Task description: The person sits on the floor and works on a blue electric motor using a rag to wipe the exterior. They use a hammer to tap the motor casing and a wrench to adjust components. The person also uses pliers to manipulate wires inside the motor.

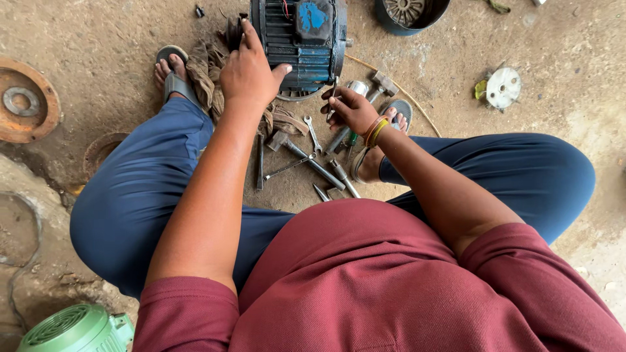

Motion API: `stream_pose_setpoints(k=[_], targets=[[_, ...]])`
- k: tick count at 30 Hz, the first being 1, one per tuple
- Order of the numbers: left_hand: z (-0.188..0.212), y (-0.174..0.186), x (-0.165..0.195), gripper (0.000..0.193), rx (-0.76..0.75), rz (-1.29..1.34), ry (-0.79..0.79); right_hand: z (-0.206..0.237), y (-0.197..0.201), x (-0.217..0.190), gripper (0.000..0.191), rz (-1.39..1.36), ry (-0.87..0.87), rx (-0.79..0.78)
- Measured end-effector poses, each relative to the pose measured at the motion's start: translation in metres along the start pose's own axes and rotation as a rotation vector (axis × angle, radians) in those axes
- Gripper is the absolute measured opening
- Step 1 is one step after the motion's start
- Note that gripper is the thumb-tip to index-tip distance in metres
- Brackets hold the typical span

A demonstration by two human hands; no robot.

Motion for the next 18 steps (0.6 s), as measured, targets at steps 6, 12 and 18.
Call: stream_pose_setpoints(k=[6, 12, 18], targets=[[-0.003, 0.001, 0.013, 0.121, 0.081, -0.027, -0.017, -0.005, 0.013, 0.009, 0.035, 0.126, 0.029, 0.008], [-0.004, -0.006, 0.013, 0.12, 0.127, -0.014, -0.065, -0.011, 0.014, 0.017, 0.035, 0.211, 0.051, 0.038], [-0.003, -0.006, 0.007, 0.122, 0.158, -0.023, -0.072, -0.002, 0.001, 0.012, 0.039, 0.208, 0.078, 0.06]])
Point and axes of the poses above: each hand's wrist, its own z-axis away from the middle knuckle, its own y-axis out of the back of the hand, x = y × z, the point moved 1 cm from there along -z, towards the middle knuckle, and after that the axes turned 12 degrees about y, right-handed, at the moved point
